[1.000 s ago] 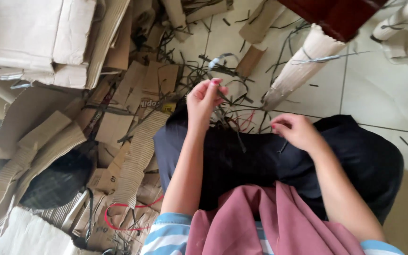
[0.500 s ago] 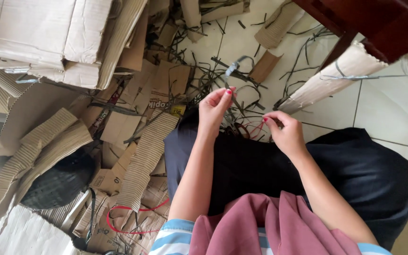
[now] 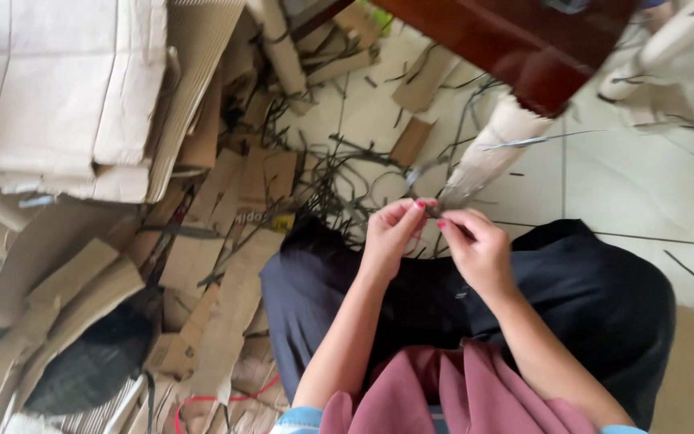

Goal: Wrapping wooden chair legs with corrugated cardboard and securing them with plastic ties for protection.

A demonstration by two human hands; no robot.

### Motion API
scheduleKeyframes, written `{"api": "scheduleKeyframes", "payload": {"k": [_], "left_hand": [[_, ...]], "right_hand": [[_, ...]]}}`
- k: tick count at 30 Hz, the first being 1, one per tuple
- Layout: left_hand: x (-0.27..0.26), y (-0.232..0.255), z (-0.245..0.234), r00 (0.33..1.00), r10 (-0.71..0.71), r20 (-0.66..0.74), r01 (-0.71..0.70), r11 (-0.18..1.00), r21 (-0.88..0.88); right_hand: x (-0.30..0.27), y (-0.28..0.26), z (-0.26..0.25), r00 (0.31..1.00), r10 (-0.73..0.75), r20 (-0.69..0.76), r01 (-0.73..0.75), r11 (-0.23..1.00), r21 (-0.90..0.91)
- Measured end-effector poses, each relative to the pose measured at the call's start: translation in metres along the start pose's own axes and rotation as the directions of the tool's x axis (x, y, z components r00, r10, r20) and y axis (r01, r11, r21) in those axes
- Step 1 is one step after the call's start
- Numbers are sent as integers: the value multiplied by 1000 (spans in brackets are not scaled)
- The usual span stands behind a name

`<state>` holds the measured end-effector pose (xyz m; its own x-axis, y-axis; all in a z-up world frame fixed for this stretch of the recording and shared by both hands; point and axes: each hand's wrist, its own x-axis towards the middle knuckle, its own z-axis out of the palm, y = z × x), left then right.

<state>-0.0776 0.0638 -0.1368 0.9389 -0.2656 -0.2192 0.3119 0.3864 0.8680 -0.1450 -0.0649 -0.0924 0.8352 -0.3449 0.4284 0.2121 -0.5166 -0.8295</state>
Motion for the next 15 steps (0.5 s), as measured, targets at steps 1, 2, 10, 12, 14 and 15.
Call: {"api": "scheduleKeyframes", "payload": {"k": [1, 2, 10, 12, 14, 15], "left_hand": [[0, -1, 8, 1000, 1, 15, -1, 1000, 4], [-2, -2, 16, 999, -26, 26, 27, 1000, -10], [3, -13, 47, 976, -64, 209, 109, 971, -213], [9, -15, 46, 982, -43, 185, 78, 979, -187], [8, 1, 47, 993, -27, 115, 44, 989, -143], [7, 9, 47, 999, -17, 36, 20, 995, -100]], "right_hand": [[-3, 4, -17, 1000, -2, -15, 2, 1000, -4], [-6, 8, -34, 1000, -6, -27, 5, 998, -66], [-22, 8, -175, 860, 474, -192, -504, 846, -171], [-28, 37, -204, 878, 379, -294, -419, 904, -87], [-26, 52, -226, 894, 234, -383, -317, 933, -170], [-26, 60, -236, 890, 88, -448, -226, 938, -264]]}}
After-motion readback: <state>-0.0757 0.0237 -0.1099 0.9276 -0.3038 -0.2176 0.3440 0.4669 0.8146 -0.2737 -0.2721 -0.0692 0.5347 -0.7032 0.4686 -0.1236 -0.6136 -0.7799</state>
